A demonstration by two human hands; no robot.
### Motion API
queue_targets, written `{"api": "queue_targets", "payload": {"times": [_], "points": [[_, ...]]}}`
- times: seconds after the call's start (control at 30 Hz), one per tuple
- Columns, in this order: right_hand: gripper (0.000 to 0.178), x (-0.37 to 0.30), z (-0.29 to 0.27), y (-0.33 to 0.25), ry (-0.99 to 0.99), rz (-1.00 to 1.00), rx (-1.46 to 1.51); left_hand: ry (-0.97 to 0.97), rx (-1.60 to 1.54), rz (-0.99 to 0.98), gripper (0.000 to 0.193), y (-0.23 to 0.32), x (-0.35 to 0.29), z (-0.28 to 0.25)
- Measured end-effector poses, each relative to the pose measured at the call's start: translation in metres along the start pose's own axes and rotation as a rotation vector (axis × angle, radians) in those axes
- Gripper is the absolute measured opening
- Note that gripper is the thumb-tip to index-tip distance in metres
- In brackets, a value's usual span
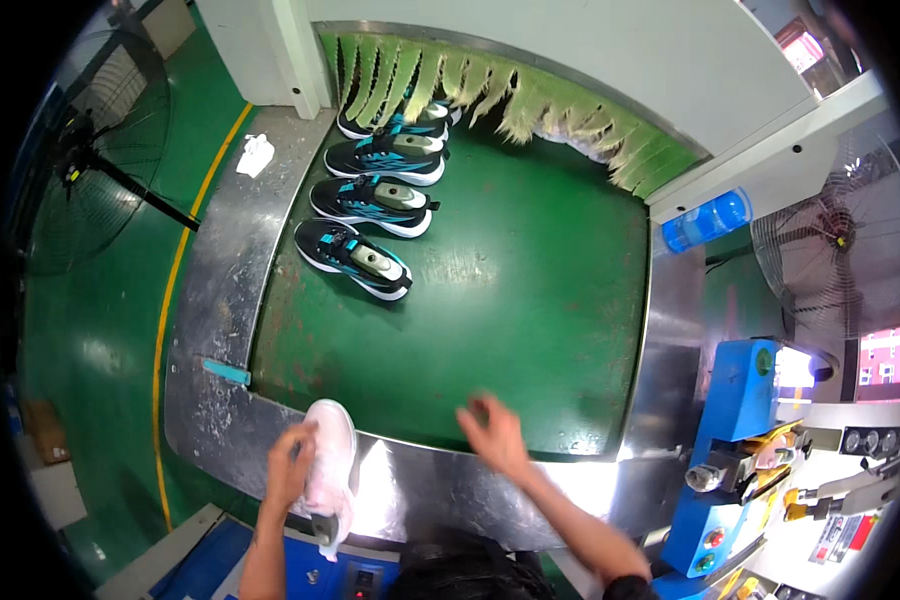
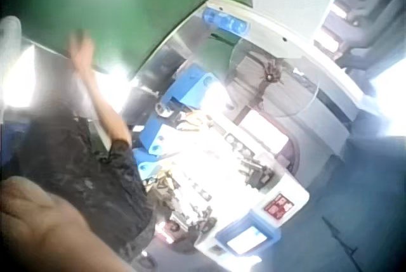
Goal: The person operates a shoe-lasting machine to shape shoe uppers, moves finished components through a heat-curing tunnel, and places them onto a multi-tiered drying rack.
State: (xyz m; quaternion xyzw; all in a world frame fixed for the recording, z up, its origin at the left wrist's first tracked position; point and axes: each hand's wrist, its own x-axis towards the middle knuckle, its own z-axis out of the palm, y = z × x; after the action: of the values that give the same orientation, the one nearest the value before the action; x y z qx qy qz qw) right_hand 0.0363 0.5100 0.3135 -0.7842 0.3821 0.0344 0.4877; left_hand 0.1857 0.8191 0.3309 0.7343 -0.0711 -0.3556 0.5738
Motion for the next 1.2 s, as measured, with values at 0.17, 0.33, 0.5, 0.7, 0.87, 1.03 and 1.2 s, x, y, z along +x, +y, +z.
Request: {"api": "queue_targets", "payload": {"times": [0.17, 0.33, 0.5, 0.7, 0.87, 1.03, 1.2], "points": [[0.087, 0.187, 0.043, -0.150, 0.011, -0.623, -0.492, 0.053, 0.872, 0.594, 0.037, -0.003, 0.166, -0.006], [0.057, 0.236, 0.096, -0.176, -0.031, -0.546, -0.468, 0.080, 1.052, 0.627, 0.046, 0.004, 0.230, -0.005], [0.056, 0.260, 0.049, -0.153, 0.108, -0.526, -0.271, 0.165, 1.069, 0.817, 0.044, -0.014, 0.259, 0.025], [0.070, -0.006, -0.039, -0.004, -0.267, 0.026, 0.284, 0.176, 0.764, 0.570, 0.046, -0.003, 0.233, 0.010], [0.052, -0.278, -0.112, 0.037, 0.442, 0.406, 0.786, -0.587, 0.118, 0.259, 0.064, 0.068, 0.119, 0.156], [0.061, -0.346, -0.123, -0.004, 0.664, 0.162, 0.686, -1.299, -0.294, 0.176, 0.093, 0.100, -0.049, 0.309], [0.087, -0.423, -0.113, 0.015, 0.961, -0.502, 0.731, -1.602, -0.370, -0.121, 0.092, 0.148, -0.206, 0.366]]}}
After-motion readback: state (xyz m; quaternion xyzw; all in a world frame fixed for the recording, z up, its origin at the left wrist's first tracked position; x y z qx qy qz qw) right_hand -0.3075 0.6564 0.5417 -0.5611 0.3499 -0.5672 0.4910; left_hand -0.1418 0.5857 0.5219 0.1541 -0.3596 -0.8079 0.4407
